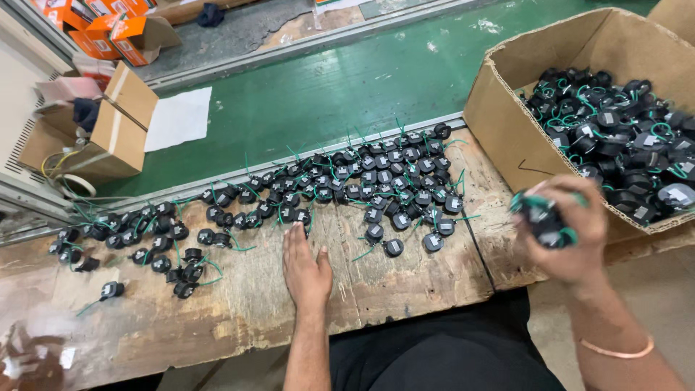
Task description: The person picks up black power plug adapters with green wires one at a time from the workbench, turns and handles each in both hands, and places them into a large cardboard box at the side of the bench. A second worker at the left of the bench handles items with a small tool.
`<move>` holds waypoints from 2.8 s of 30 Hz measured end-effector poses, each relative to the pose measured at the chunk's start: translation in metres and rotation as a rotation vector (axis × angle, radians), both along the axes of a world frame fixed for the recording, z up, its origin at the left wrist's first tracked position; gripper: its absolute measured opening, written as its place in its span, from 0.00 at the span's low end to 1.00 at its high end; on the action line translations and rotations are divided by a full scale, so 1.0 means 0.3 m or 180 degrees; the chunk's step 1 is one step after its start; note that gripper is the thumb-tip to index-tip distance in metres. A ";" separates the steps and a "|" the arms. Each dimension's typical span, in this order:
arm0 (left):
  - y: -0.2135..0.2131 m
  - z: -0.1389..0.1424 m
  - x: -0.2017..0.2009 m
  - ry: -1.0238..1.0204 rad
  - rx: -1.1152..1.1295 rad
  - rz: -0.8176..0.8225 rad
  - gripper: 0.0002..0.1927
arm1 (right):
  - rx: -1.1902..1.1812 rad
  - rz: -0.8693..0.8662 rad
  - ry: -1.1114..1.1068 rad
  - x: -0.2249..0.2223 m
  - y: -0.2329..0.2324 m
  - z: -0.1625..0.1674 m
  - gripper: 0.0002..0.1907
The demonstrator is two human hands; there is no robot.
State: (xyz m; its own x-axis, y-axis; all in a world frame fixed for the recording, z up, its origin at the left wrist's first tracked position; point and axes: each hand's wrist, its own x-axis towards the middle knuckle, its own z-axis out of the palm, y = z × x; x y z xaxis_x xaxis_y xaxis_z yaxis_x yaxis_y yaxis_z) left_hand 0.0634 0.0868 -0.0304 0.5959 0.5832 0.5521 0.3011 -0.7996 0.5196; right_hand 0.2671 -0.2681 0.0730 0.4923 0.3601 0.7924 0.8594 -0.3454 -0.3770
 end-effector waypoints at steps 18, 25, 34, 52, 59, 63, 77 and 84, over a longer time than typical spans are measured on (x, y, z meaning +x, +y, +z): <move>-0.056 -0.025 -0.112 -0.0668 -0.0989 0.0527 0.10 | 0.0105 0.0527 0.1098 0.061 -0.027 0.173 0.16; -0.020 -0.032 -0.097 -0.2047 -0.2952 0.0588 0.23 | -0.0804 0.2576 0.2038 -0.227 0.291 -0.105 0.19; -0.346 -0.118 0.012 -0.1819 -0.3589 -0.1091 0.18 | -0.0598 0.3564 0.4693 -0.316 0.435 -0.319 0.42; -0.274 -0.054 -0.084 -0.0695 -0.2437 -0.1820 0.17 | -0.1077 0.2482 0.2855 -0.346 0.433 -0.329 0.20; -0.310 -0.119 -0.003 -0.1338 -0.3435 -0.1953 0.12 | -0.0930 0.2443 0.3125 -0.342 0.426 -0.352 0.22; -0.165 -0.015 0.004 -0.1814 -0.2668 -0.0676 0.09 | -0.0718 0.2683 0.2824 -0.333 0.417 -0.361 0.19; 0.066 0.053 0.024 -0.0826 -0.1686 0.0577 0.13 | -0.0861 0.2869 0.2650 -0.329 0.411 -0.359 0.18; 0.019 0.053 -0.050 -0.2491 -0.1942 0.0421 0.18 | -0.0560 0.2588 0.2977 -0.345 0.403 -0.337 0.23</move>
State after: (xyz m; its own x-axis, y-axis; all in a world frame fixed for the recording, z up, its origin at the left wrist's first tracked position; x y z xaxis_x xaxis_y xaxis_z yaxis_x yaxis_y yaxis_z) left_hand 0.0486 0.0926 -0.0146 0.1025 0.9328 0.3454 -0.2338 -0.3149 0.9199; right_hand 0.1637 -0.1472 -0.0281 0.4258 0.8887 0.1699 0.2755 0.0515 -0.9599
